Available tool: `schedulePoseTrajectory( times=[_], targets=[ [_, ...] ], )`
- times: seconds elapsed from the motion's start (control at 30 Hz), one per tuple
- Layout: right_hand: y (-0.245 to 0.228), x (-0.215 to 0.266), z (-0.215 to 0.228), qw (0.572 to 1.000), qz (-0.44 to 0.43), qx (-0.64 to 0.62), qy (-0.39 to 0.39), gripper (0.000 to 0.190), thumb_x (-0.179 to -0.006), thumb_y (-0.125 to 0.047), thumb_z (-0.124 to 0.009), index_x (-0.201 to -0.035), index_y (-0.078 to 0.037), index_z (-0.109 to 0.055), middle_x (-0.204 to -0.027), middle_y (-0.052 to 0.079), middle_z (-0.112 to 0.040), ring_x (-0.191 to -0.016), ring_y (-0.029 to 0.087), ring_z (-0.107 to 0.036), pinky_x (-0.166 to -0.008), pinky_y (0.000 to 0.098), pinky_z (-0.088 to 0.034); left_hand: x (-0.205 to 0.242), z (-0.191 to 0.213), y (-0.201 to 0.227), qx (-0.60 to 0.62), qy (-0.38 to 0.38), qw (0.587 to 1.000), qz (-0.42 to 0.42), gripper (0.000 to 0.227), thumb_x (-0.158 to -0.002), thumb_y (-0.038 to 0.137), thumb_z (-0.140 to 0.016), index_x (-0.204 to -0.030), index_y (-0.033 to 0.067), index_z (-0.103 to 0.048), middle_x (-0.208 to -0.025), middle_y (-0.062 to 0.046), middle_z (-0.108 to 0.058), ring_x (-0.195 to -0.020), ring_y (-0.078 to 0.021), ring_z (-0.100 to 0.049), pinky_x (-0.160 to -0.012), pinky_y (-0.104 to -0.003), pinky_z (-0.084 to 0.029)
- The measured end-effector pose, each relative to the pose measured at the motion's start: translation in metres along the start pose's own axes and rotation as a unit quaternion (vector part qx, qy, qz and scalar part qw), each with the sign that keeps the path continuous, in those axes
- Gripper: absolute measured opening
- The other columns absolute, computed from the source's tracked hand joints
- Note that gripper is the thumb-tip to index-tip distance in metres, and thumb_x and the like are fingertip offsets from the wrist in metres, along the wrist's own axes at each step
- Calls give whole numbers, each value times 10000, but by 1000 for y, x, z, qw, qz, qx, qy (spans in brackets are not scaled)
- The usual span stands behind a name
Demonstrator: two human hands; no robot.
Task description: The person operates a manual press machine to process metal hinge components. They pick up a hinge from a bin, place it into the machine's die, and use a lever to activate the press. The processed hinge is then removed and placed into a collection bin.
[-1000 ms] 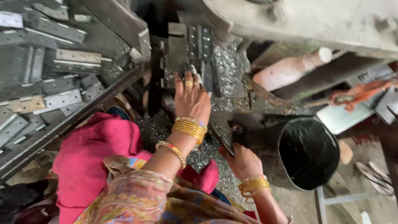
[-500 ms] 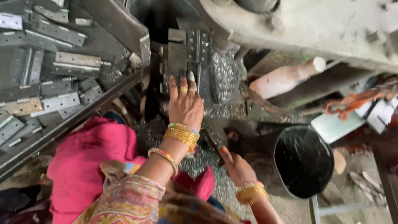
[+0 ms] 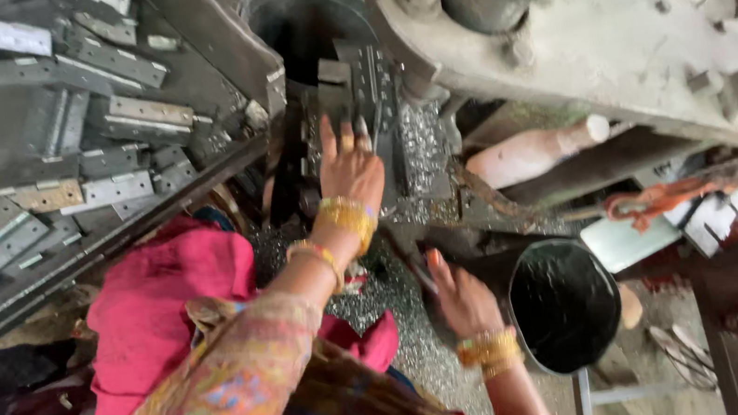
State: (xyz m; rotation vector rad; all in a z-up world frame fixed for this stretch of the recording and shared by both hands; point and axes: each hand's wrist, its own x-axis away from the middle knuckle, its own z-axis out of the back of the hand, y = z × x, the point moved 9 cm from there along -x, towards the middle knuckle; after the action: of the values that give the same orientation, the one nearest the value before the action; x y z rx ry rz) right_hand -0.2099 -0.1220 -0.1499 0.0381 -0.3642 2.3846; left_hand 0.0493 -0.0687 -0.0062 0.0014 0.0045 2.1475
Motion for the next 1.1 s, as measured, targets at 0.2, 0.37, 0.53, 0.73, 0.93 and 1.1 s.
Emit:
schedulePoseTrajectory(
  times=[0.2,0.37,0.53,0.73,0.93,1.1],
  targets=[
    [30,4,-33,979,-110,-166,-33,568,-1101,-555,-462,-1022,-85,-771,-879,246,-696,-871,468,-592,-730,554,-456,-11,27,0,66,132,989,21,421,-937,184,-482,-1290,77,-686,-1575,-106,-417,-1431,-316,-350,-1198,-614,-40],
    [10,1,1,995,-50,-82,-5,563,-1079,-512,-366,-1229,-112,-733,-844,208,-686,-831,432,-653,-733,526,-486,-20,-2,-1,28,13,999,19,397,-1008,151,-455,-1346,84,-653,-1593,-90,-423,-1522,-299,-296,-1237,-623,-26],
    [18,13,-3,940,-267,-139,-158,908,-1093,-666,-238,-943,66,-754,-874,300,-747,-856,458,-754,-790,527,-565,-39,1,-2,6,13,999,33,408,-956,160,-446,-1309,126,-647,-1628,-77,-348,-1501,-300,-252,-1185,-632,-13],
    [-9,4,16,985,-119,-101,-74,776,-1013,-710,-273,-1175,-102,-725,-1057,276,-678,-1052,483,-601,-890,548,-478,-42,-5,4,25,9,999,34,436,-1027,196,-424,-1414,131,-614,-1626,-54,-367,-1535,-290,-260,-1230,-633,-14],
    [26,-1,5,979,-177,-97,-27,808,-1028,-738,-303,-1040,-50,-725,-1012,268,-727,-980,445,-687,-880,523,-526,-40,-15,-5,67,-8,997,40,452,-998,193,-395,-1418,140,-552,-1646,-9,-313,-1520,-273,-231,-1206,-627,-12],
    [-13,11,-18,979,-88,-173,-69,739,-1024,-681,-329,-962,-97,-777,-884,239,-737,-909,439,-697,-833,512,-531,-52,-3,-1,-12,15,1000,22,464,-1004,185,-427,-1440,105,-565,-1641,-50,-366,-1523,-279,-266,-1209,-626,-32]
  ],
)
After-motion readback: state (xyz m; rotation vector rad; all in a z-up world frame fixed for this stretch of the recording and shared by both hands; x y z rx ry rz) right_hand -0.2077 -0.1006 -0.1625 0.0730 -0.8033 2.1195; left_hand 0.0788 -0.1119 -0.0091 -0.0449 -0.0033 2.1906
